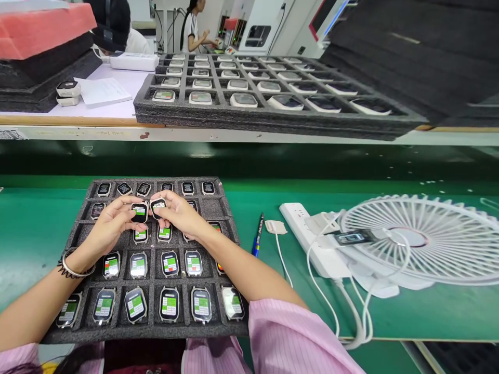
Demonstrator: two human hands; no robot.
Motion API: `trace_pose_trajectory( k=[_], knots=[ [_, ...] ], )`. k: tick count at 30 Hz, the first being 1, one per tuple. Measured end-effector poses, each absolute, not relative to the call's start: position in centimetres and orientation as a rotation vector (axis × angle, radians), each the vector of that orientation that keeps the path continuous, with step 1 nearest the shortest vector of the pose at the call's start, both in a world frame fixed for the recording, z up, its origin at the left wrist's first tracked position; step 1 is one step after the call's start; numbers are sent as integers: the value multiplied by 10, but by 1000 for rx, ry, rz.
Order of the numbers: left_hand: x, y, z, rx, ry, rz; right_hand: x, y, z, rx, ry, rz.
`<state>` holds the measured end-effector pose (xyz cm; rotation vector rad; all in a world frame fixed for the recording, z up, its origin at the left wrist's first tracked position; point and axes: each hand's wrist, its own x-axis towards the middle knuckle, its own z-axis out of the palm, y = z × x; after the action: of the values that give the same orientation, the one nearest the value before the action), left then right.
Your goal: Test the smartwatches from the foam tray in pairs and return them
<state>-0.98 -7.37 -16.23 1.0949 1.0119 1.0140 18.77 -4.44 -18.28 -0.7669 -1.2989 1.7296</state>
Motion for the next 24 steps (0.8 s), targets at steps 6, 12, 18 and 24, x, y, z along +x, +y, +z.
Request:
trace_pose_trajectory(
  k=[6,12,18,24],
  knots=[
    [-8,-75,-162,1100,1029,1015,189,-45,-184,-782,-1355,1695],
    [-9,-75,-163,1119,1040,1021,189,-45,-186,-754,-1375,1700],
    [-9,-75,-162,1104,1032,1041,191,-45,-189,-715,-1362,1751],
    [-8,-76,-164,1144,1052,1050,191,-44,-192,-709,-1354,1760]
  ],
)
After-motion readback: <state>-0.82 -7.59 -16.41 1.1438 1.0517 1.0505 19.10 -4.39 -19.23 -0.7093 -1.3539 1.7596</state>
